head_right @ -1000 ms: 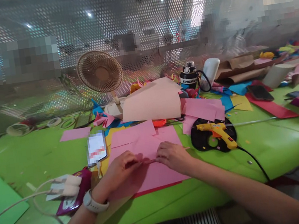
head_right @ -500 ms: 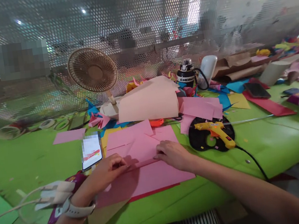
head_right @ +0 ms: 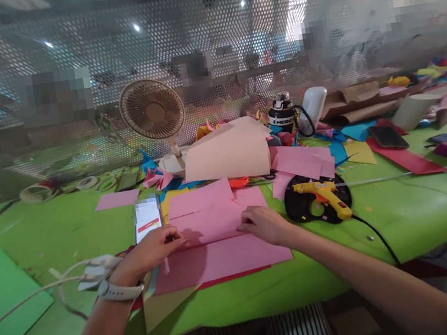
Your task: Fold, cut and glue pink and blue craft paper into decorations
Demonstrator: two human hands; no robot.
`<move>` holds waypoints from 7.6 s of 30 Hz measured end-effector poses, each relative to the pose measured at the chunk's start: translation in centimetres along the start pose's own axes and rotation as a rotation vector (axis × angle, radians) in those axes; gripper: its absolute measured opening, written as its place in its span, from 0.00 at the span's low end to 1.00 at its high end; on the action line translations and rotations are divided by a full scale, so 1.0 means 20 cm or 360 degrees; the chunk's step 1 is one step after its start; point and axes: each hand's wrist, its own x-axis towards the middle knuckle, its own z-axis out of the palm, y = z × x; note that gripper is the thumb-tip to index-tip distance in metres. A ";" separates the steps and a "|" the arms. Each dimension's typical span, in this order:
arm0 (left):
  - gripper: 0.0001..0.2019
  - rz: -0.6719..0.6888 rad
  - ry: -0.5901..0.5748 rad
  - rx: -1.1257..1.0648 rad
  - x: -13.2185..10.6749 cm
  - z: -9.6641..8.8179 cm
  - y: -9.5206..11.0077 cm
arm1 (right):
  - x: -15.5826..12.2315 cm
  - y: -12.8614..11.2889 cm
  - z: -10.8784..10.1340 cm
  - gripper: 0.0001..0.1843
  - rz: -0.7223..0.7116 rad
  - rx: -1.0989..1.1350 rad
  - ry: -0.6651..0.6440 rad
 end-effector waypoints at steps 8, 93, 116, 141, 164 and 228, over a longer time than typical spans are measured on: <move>0.11 -0.0054 0.0082 0.0466 -0.04 -0.03 0.05 | 0.02 0.01 -0.02 0.15 0.0020 -0.0014 -0.0091; 0.16 -0.0121 0.1008 0.1215 -0.13 0.21 0.17 | 0.02 0.04 -0.06 0.16 0.0056 0.0039 -0.0264; 0.37 0.0527 0.0366 0.0756 -0.01 0.51 0.31 | -0.04 0.14 -0.09 0.18 0.0063 -0.0074 -0.0188; 0.39 0.0505 0.0358 0.0824 0.01 0.54 0.27 | -0.27 -0.13 0.20 0.46 -0.0310 -0.0436 0.0107; 0.39 0.0494 0.0370 0.0839 0.00 0.54 0.28 | -0.26 -0.17 0.16 0.46 -0.0270 -0.0494 0.0050; 0.42 0.0276 0.0430 0.1014 -0.24 0.39 0.05 | -0.33 0.04 0.08 0.43 -0.0282 -0.0515 0.0006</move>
